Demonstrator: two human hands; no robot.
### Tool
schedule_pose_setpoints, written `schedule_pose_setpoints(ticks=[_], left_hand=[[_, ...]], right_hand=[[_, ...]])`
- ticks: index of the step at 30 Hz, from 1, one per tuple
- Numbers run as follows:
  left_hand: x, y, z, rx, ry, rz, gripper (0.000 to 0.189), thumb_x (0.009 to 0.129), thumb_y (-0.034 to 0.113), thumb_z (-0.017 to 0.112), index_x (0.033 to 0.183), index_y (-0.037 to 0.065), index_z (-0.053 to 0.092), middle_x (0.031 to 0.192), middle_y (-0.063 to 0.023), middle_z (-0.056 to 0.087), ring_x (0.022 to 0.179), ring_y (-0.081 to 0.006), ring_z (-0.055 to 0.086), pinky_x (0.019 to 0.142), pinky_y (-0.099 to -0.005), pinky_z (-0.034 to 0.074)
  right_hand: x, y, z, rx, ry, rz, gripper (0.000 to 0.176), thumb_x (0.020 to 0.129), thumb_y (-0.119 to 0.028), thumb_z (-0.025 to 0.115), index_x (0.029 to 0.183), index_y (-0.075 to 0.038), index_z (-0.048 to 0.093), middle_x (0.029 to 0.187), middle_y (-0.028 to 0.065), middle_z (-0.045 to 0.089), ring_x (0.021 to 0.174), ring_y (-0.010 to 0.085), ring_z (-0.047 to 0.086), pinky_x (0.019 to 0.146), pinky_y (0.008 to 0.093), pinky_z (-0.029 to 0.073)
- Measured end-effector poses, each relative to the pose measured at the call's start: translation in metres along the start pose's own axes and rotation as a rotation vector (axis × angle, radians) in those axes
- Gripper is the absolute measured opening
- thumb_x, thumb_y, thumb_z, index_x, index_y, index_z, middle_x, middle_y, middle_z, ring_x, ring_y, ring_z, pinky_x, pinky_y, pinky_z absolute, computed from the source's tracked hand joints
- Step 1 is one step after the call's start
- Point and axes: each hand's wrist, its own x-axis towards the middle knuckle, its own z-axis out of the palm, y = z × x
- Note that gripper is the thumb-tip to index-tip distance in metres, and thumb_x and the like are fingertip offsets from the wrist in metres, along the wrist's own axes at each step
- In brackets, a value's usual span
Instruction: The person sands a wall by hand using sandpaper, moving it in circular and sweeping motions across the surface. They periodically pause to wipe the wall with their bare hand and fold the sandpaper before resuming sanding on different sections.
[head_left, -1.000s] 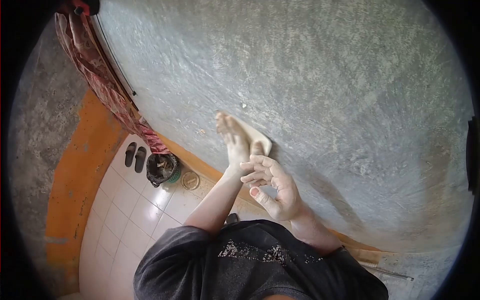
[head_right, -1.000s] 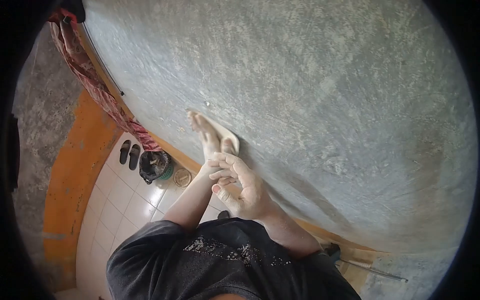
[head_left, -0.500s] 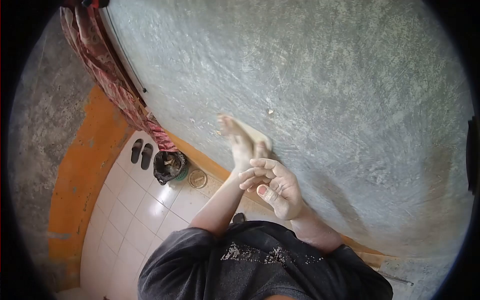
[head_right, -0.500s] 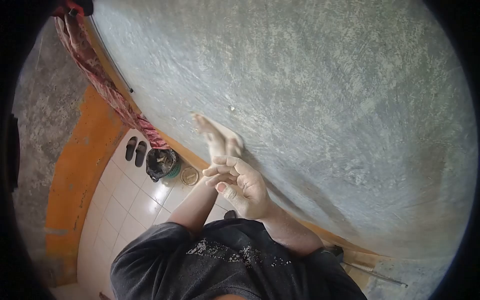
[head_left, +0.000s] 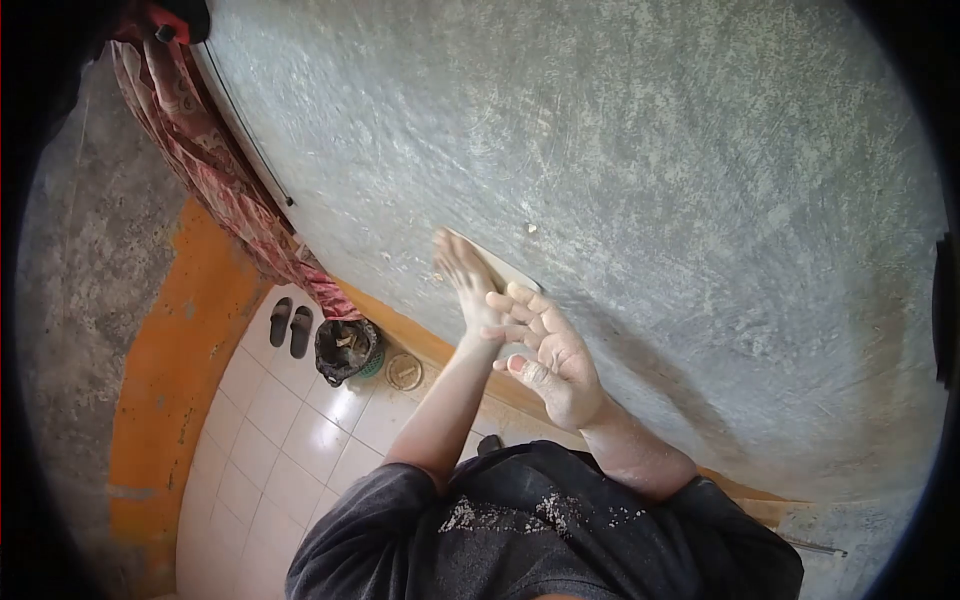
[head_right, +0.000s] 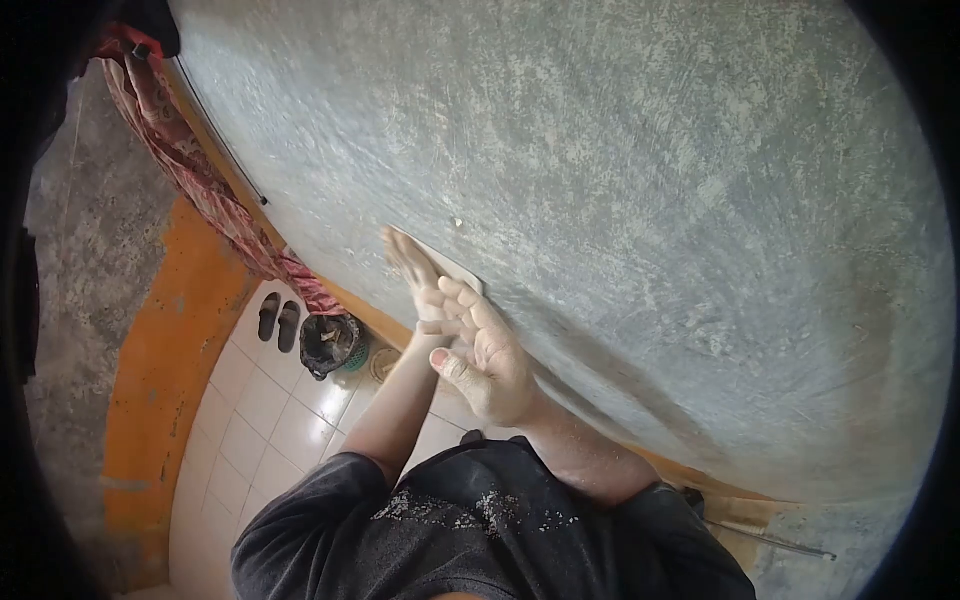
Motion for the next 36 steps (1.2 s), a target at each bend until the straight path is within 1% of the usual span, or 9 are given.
schedule_pose_setpoints(ticks=[6, 8, 13, 19, 25, 28, 31, 34, 36], left_hand=[[0.079, 0.039, -0.021, -0.147, 0.255, -0.057, 0.086, 0.097, 0.054, 0.035, 0.155, 0.0, 0.002, 0.161, -0.0263, -0.002, 0.149, -0.0435, -0.004, 0.118, -0.0562, -0.002], [0.063, 0.055, -0.02, -0.102, 0.186, 0.016, 0.087, 0.096, 0.055, 0.036, 0.155, 0.0, 0.001, 0.161, -0.0274, -0.003, 0.149, -0.0429, -0.004, 0.118, -0.0562, -0.003], [-0.019, -0.01, 0.017, 0.019, 0.007, 0.066, 0.087, 0.097, 0.056, 0.033, 0.155, 0.0, 0.001, 0.161, -0.0269, -0.004, 0.149, -0.042, -0.004, 0.118, -0.0564, -0.002], [0.093, 0.048, -0.022, -0.121, 0.309, -0.06, 0.087, 0.097, 0.057, 0.034, 0.155, 0.001, 0.003, 0.161, -0.027, 0.001, 0.149, -0.0412, -0.004, 0.119, -0.0561, 0.0], [0.024, 0.07, 0.009, 0.092, 0.111, 0.329, 0.086, 0.097, 0.056, 0.033, 0.154, -0.002, 0.005, 0.16, -0.0277, 0.006, 0.149, -0.0412, 0.0, 0.12, -0.0537, 0.005], [-0.005, 0.028, 0.017, -0.003, 0.139, 0.112, 0.085, 0.097, 0.051, 0.037, 0.153, -0.004, 0.005, 0.16, -0.0269, 0.005, 0.15, -0.0401, 0.001, 0.12, -0.0525, 0.005], [0.047, 0.052, -0.005, -0.098, 0.243, -0.043, 0.085, 0.096, 0.049, 0.038, 0.153, -0.005, 0.006, 0.161, -0.0261, 0.002, 0.15, -0.0382, 0.0, 0.12, -0.0519, 0.005], [0.087, 0.083, -0.018, -0.15, 0.297, -0.084, 0.084, 0.095, 0.047, 0.037, 0.153, -0.005, 0.006, 0.161, -0.026, 0.001, 0.15, -0.0392, 0.0, 0.12, -0.0513, 0.004], [0.085, 0.093, -0.008, -0.111, 0.29, 0.084, 0.084, 0.095, 0.049, 0.037, 0.154, -0.004, 0.007, 0.161, -0.0258, 0.002, 0.15, -0.0408, -0.001, 0.12, -0.051, 0.004]], right_hand=[[0.0, -0.004, 0.001, 0.163, -0.04, -0.001, 0.068, 0.09, 0.003, 0.054, 0.15, 0.0, 0.022, 0.146, 0.0221, 0.039, 0.124, 0.026, 0.049, 0.099, 0.0363, 0.046], [-0.001, -0.01, 0.001, 0.18, -0.074, -0.006, 0.069, 0.091, 0.003, 0.054, 0.151, 0.0, 0.021, 0.147, 0.0219, 0.038, 0.126, 0.0257, 0.047, 0.097, 0.036, 0.047], [-0.012, -0.016, -0.017, 0.083, -0.042, 0.017, 0.071, 0.09, 0.002, 0.055, 0.151, 0.001, 0.019, 0.148, 0.0236, 0.036, 0.128, 0.0296, 0.046, 0.103, 0.0402, 0.044], [-0.021, -0.018, -0.027, 0.126, -0.073, 0.025, 0.071, 0.09, 0.003, 0.054, 0.151, 0.002, 0.018, 0.147, 0.0227, 0.036, 0.128, 0.0289, 0.046, 0.104, 0.0397, 0.043], [-0.027, -0.021, -0.043, 0.19, -0.168, 0.003, 0.066, 0.09, 0.003, 0.052, 0.15, 0.001, 0.023, 0.143, 0.0184, 0.042, 0.124, 0.0229, 0.049, 0.101, 0.0342, 0.044], [-0.029, -0.025, -0.054, 0.134, -0.149, -0.011, 0.063, 0.091, 0.002, 0.051, 0.149, 0.002, 0.026, 0.145, 0.0193, 0.041, 0.127, 0.0249, 0.047, 0.103, 0.0376, 0.043], [-0.027, -0.033, -0.056, 0.099, -0.102, 0.048, 0.064, 0.09, 0.0, 0.053, 0.148, 0.004, 0.025, 0.148, 0.0204, 0.039, 0.131, 0.028, 0.044, 0.104, 0.0414, 0.041], [-0.025, -0.035, -0.056, 0.108, -0.179, -0.048, 0.066, 0.09, -0.004, 0.055, 0.148, 0.003, 0.025, 0.148, 0.0205, 0.038, 0.132, 0.0275, 0.043, 0.103, 0.04, 0.041], [-0.028, -0.039, -0.06, 0.112, -0.224, -0.123, 0.066, 0.09, -0.006, 0.057, 0.148, 0.002, 0.027, 0.149, 0.0204, 0.039, 0.134, 0.027, 0.043, 0.102, 0.0391, 0.042]])
